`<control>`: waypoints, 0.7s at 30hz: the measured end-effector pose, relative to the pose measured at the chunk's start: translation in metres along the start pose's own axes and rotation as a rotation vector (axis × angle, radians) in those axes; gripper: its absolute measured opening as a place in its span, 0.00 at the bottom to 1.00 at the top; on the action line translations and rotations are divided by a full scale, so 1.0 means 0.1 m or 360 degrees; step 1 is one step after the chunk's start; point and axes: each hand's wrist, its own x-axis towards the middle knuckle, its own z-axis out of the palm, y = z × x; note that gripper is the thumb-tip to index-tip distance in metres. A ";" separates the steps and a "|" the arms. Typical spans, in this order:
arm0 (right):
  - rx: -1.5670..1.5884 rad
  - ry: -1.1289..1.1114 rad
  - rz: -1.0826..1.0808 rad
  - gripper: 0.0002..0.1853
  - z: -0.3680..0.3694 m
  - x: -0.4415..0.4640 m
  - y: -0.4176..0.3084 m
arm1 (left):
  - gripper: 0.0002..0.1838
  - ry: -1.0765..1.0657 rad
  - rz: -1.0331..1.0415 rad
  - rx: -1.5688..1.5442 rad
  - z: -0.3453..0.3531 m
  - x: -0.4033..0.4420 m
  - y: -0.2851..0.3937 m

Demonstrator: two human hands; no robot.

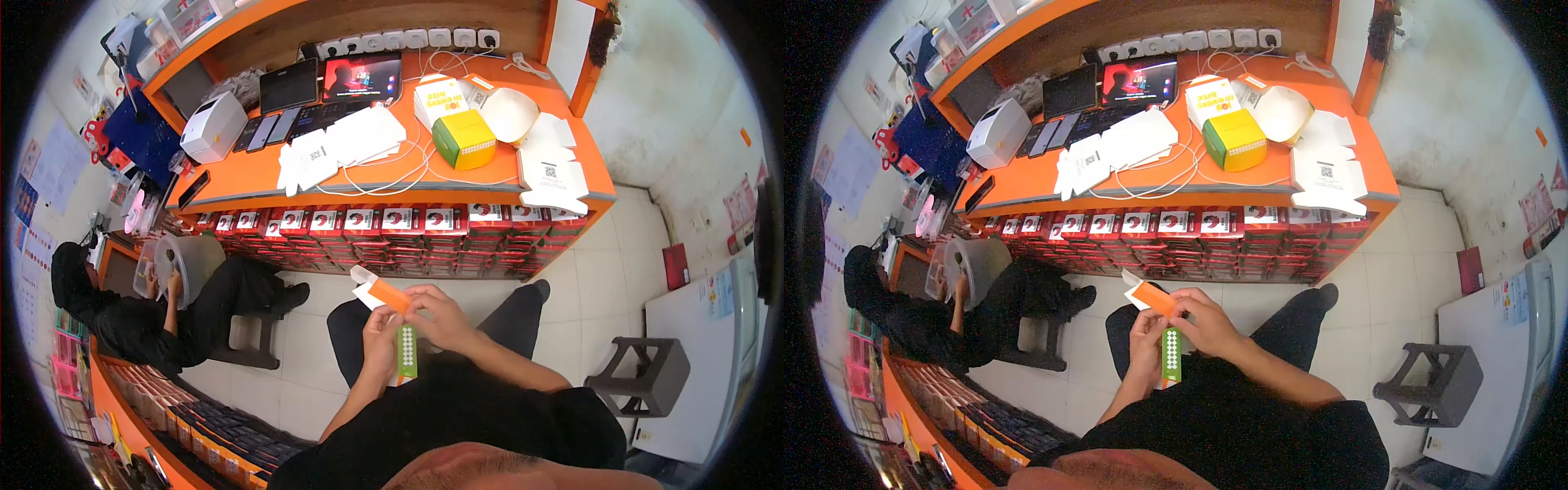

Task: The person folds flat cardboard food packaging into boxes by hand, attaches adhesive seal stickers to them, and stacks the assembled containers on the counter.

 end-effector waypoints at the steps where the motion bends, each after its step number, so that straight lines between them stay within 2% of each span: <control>1: 0.0033 -0.0005 0.0023 0.12 0.01 0.00 0.03 | 0.10 -0.0007 -0.0022 0.0024 0.00 0.00 0.02; 4: 0.0045 -0.0045 0.0076 0.19 0.04 0.00 0.08 | 0.13 -0.0089 0.0107 0.0298 -0.07 0.07 -0.03; 6: -0.0070 -0.0115 0.0090 0.25 0.01 0.03 0.04 | 0.20 -0.0050 0.0224 0.0366 0.02 0.06 0.00; 8: -0.0153 -0.0069 0.0027 0.28 -0.01 0.05 0.00 | 0.23 -0.0058 0.0306 0.0450 -0.01 0.08 -0.03; 12: -0.0332 -0.0029 -0.0187 0.33 -0.07 0.12 -0.18 | 0.33 -0.0249 0.0475 0.0920 -0.01 0.05 -0.07; 13: -0.0335 -0.0018 -0.0151 0.32 -0.08 0.11 -0.20 | 0.29 -0.0248 0.0423 0.0718 0.08 0.00 -0.01; 16: -0.0377 0.0031 -0.0127 0.32 -0.08 0.09 -0.22 | 0.28 -0.0317 0.0611 0.1091 -0.05 0.10 0.02; 17: -0.0414 0.0058 -0.0176 0.32 -0.07 0.08 -0.22 | 0.24 -0.0354 0.0578 0.1007 -0.01 0.06 0.11; 20: -0.0525 0.0098 -0.0255 0.32 -0.03 0.08 -0.30 | 0.24 -0.0438 0.0507 0.0368 -0.06 0.17 0.12; 21: -0.0562 0.0106 -0.0269 0.32 -0.02 0.07 -0.33 | 0.21 -0.0468 0.0481 0.0297 -0.08 0.18 0.14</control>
